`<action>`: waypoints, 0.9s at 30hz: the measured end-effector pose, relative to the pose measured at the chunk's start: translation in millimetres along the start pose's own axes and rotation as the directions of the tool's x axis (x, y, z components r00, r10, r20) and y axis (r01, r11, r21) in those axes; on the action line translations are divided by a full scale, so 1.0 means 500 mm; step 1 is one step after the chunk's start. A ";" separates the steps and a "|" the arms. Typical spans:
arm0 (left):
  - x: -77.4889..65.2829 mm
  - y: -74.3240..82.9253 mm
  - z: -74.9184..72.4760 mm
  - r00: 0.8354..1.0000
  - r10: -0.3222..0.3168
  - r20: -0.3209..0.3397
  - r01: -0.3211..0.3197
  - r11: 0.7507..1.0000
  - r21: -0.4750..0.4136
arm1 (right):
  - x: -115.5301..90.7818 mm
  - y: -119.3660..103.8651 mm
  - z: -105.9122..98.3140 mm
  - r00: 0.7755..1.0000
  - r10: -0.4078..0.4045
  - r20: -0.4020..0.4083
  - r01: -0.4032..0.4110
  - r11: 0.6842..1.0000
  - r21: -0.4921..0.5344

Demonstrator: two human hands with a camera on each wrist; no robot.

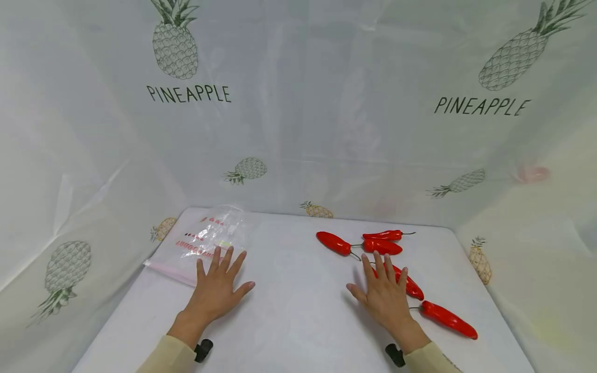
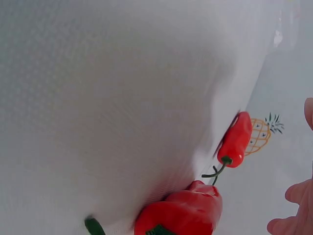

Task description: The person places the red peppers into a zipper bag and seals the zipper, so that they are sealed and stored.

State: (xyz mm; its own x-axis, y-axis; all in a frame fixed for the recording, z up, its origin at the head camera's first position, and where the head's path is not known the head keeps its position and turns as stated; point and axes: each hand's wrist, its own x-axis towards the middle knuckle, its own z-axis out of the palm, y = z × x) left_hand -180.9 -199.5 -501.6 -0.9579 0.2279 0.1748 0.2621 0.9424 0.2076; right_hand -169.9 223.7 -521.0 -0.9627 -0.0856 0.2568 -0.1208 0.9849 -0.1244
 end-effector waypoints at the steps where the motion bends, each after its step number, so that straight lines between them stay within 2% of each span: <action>1: 0.001 -0.003 0.000 1.000 0.002 -0.001 -0.002 1.000 -0.002 | 0.000 -0.001 0.000 1.000 0.001 0.004 -0.001 1.000 0.004; 9: 0.011 -0.028 -0.002 0.999 0.004 -0.032 -0.003 1.000 0.007 | -0.001 -0.015 0.000 1.000 -0.004 -0.008 0.004 1.000 0.009; 19: 0.022 -0.053 -0.010 0.999 -0.004 -0.035 0.004 1.000 -0.001 | 0.003 -0.035 -0.001 1.000 0.005 -0.027 -0.004 1.000 0.026; 27: 0.026 -0.109 -0.029 0.998 -0.019 -0.057 0.017 1.000 -0.022 | 0.014 -0.086 -0.003 1.000 -0.014 -0.020 0.015 0.999 0.038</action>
State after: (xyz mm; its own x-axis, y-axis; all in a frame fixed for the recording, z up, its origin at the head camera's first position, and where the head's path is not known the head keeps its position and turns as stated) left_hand -206.1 -251.3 -496.5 -0.9542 0.1959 0.2259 0.2480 0.9406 0.2318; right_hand -171.1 180.9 -512.3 -0.9557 -0.0961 0.2781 -0.1439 0.9771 -0.1569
